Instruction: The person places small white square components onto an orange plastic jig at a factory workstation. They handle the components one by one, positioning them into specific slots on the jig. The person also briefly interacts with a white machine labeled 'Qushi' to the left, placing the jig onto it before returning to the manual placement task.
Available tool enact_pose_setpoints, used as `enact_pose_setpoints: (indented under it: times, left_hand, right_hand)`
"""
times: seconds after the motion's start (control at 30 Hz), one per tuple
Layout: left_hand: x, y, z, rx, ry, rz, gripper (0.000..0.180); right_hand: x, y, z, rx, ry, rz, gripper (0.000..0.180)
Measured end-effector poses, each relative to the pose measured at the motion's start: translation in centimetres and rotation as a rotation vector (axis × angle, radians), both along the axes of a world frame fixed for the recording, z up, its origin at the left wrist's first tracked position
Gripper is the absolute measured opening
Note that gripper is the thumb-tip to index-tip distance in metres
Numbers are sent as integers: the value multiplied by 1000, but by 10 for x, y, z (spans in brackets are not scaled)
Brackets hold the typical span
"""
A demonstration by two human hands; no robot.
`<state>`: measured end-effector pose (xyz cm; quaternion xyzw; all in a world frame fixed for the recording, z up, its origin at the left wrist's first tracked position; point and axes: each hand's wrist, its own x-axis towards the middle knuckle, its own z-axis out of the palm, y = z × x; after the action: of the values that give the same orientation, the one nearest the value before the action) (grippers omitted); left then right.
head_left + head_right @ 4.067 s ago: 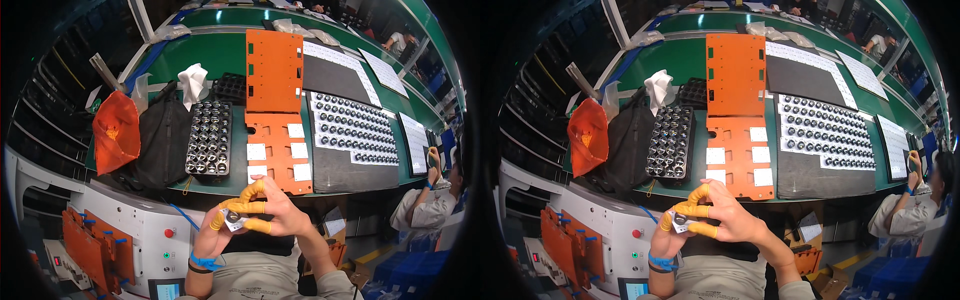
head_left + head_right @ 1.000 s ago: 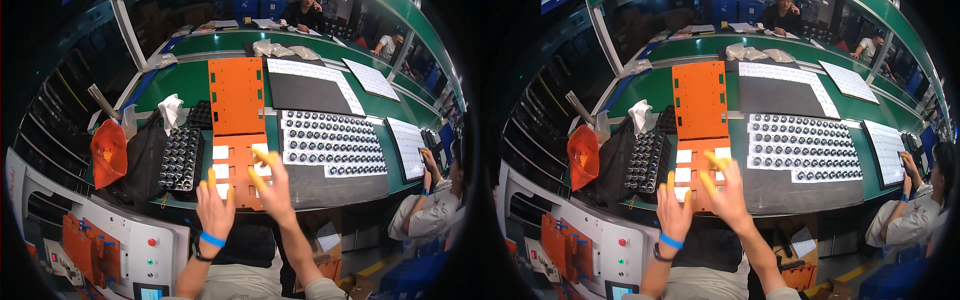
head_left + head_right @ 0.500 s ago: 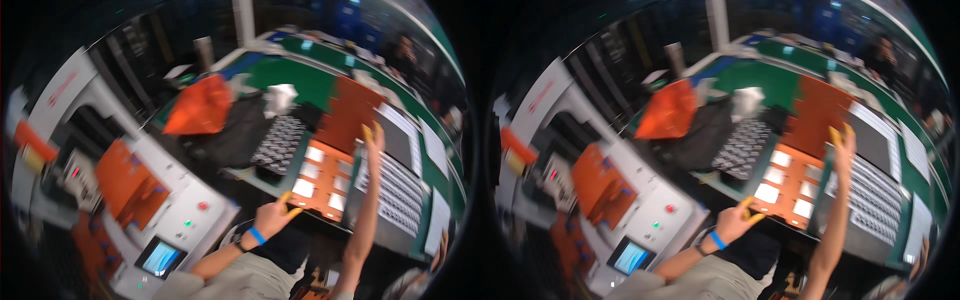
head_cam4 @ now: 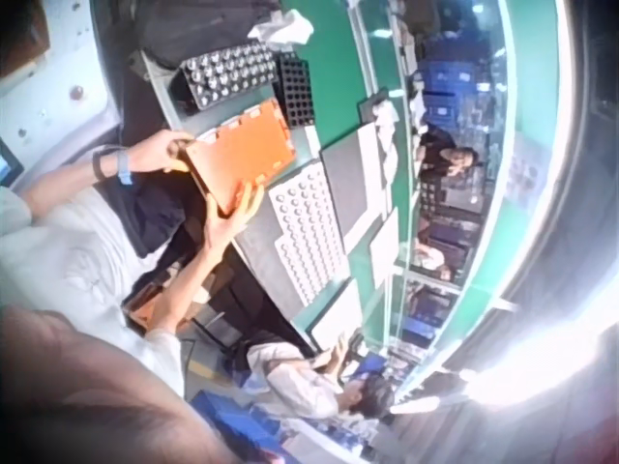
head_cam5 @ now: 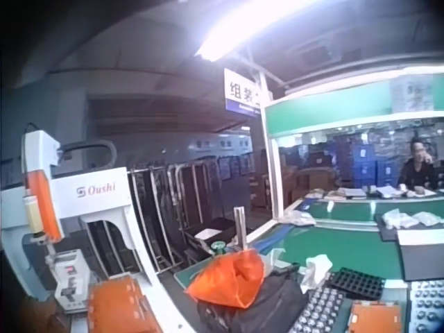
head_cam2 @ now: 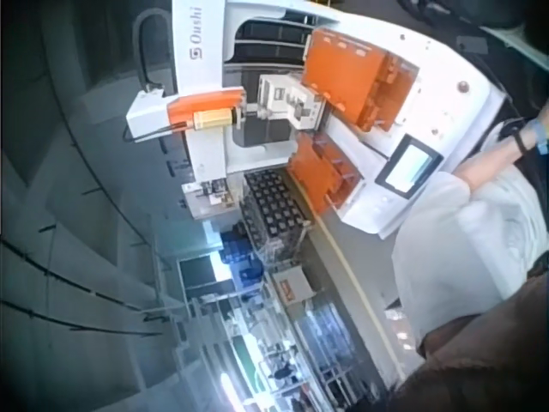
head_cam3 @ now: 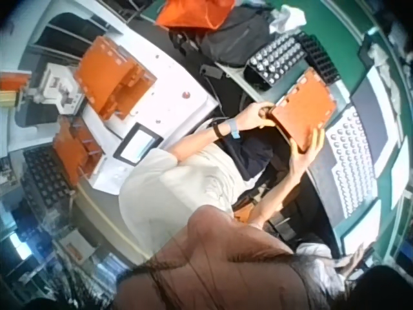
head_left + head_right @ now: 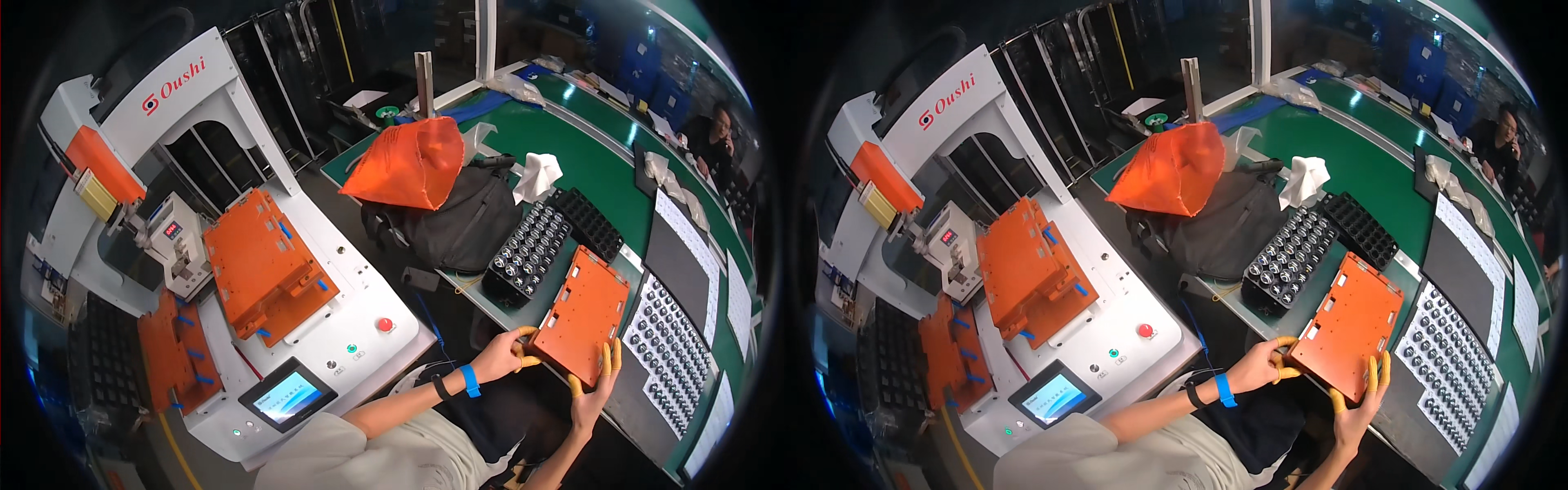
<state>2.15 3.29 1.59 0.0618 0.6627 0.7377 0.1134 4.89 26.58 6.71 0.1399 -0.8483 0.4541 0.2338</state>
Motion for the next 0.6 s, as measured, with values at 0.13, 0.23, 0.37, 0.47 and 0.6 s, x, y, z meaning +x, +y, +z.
enact_pose_setpoints:
  times: [0.13,0.23,0.37,0.47,0.6]
  left_hand:
    - [-4,-7,7,127,-9,-97,54]
    - [-8,-6,15,210,-68,-103,48]
    - [18,3,19,177,-61,15,37]
    - [40,3,44,200,-87,-7,45]
    - [51,-4,68,158,-45,0,48]
  right_hand:
    - [4,-4,-15,-368,-89,113,96]
    - [-3,-12,-27,-534,-127,-16,78]
    - [-12,5,-11,-779,-366,-129,67]
    - [-11,12,5,-910,-505,-90,61]
    - [-4,15,13,-846,-432,52,57]
